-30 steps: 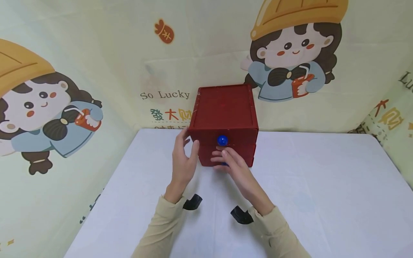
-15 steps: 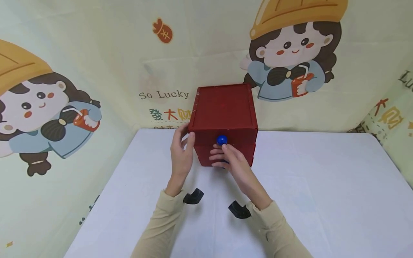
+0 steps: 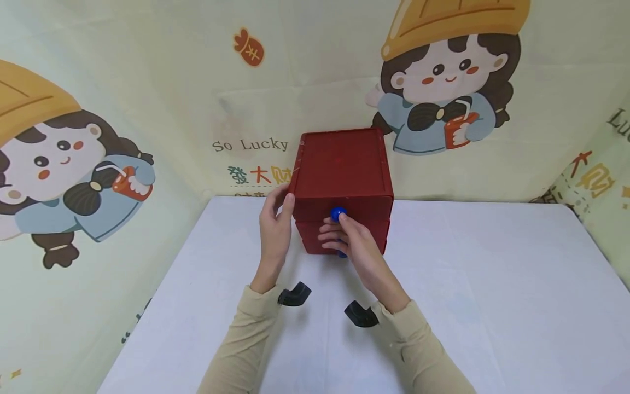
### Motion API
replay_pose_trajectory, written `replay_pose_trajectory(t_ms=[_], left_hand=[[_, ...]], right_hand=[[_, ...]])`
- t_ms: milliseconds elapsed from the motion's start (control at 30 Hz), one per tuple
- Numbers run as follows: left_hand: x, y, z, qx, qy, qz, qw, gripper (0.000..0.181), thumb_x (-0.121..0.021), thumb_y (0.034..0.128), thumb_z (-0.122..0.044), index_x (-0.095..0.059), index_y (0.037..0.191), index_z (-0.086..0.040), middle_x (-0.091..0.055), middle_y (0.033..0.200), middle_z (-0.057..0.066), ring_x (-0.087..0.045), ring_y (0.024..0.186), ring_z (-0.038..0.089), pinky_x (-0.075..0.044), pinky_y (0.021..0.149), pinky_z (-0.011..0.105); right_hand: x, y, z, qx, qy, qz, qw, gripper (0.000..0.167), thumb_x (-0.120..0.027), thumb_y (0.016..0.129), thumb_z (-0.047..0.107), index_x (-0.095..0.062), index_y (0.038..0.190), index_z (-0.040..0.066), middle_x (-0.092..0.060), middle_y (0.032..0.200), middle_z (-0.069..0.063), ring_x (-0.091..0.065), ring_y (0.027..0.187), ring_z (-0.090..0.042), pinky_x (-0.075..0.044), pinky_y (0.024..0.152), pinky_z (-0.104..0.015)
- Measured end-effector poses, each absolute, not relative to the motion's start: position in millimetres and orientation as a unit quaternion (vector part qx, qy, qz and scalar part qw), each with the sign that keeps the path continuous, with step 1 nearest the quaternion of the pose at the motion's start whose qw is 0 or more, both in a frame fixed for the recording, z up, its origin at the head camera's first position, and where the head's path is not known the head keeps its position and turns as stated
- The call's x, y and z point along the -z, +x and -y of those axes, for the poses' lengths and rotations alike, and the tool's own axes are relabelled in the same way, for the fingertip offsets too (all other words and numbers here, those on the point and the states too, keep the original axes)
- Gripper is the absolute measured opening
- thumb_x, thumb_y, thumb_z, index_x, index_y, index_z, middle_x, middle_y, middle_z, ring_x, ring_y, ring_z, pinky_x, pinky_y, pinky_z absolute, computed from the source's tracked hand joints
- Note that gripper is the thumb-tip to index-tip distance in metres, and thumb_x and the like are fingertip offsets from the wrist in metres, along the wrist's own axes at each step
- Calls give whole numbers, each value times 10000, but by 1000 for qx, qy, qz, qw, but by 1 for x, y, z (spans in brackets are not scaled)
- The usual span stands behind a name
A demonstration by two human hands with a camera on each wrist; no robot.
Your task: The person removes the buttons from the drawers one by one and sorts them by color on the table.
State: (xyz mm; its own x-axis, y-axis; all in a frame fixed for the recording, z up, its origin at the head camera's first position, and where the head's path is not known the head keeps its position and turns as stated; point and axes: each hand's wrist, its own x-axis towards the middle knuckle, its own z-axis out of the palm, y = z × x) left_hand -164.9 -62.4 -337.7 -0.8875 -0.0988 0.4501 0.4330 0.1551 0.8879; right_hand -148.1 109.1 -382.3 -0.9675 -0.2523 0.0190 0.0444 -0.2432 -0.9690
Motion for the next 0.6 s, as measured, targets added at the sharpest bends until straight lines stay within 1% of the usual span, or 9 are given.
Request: replay_pose_trajectory(t_ms=[100, 267, 400, 533, 600], left_hand=[[336, -166, 63, 655, -116, 719, 199, 397, -546, 1011, -107, -504, 1356, 86, -564, 1335, 225, -535, 1255, 321, -497, 1022, 482], [341, -172, 65, 670, -111, 709, 189, 395, -557, 1005, -97, -510, 1355, 80, -569, 1332, 228, -547, 1241, 320, -506, 1015, 468], [353, -182, 67, 689, -90, 700, 168, 386, -569, 1007, -136, -537, 1366, 3, -581, 1344, 163, -537, 1250, 271, -497, 1030, 434], [358, -187, 68, 702, -76, 691, 152, 362, -579, 1007, -181, -567, 1352, -74, -592, 1332, 92, -530, 1243, 211, -489, 1034, 400], [359, -187, 69, 705, -76, 689, 151, 353, -583, 1005, -190, -575, 1343, -88, -595, 1322, 77, -531, 1237, 198, -488, 1033, 392]], right_hand=[[382, -149, -109, 782, -81, -611, 95, 616, -380, 1060, 456, -477, 1351, -78, -547, 1283, -190, -642, 1076, -191, -542, 943, -268], [381, -149, -109, 781, -75, -613, 93, 623, -390, 1055, 463, -494, 1340, -82, -555, 1287, -213, -646, 1084, -191, -539, 949, -269], [380, -149, -108, 784, -71, -610, 94, 629, -393, 1054, 464, -499, 1336, -89, -568, 1273, -205, -648, 1082, -192, -538, 950, -271], [380, -149, -108, 784, -64, -611, 89, 618, -400, 1053, 459, -506, 1326, -86, -611, 1204, -130, -654, 1069, -190, -540, 944, -266], [380, -149, -107, 784, -63, -612, 85, 609, -403, 1054, 451, -510, 1320, -87, -628, 1167, -95, -658, 1060, -189, -541, 942, -264]])
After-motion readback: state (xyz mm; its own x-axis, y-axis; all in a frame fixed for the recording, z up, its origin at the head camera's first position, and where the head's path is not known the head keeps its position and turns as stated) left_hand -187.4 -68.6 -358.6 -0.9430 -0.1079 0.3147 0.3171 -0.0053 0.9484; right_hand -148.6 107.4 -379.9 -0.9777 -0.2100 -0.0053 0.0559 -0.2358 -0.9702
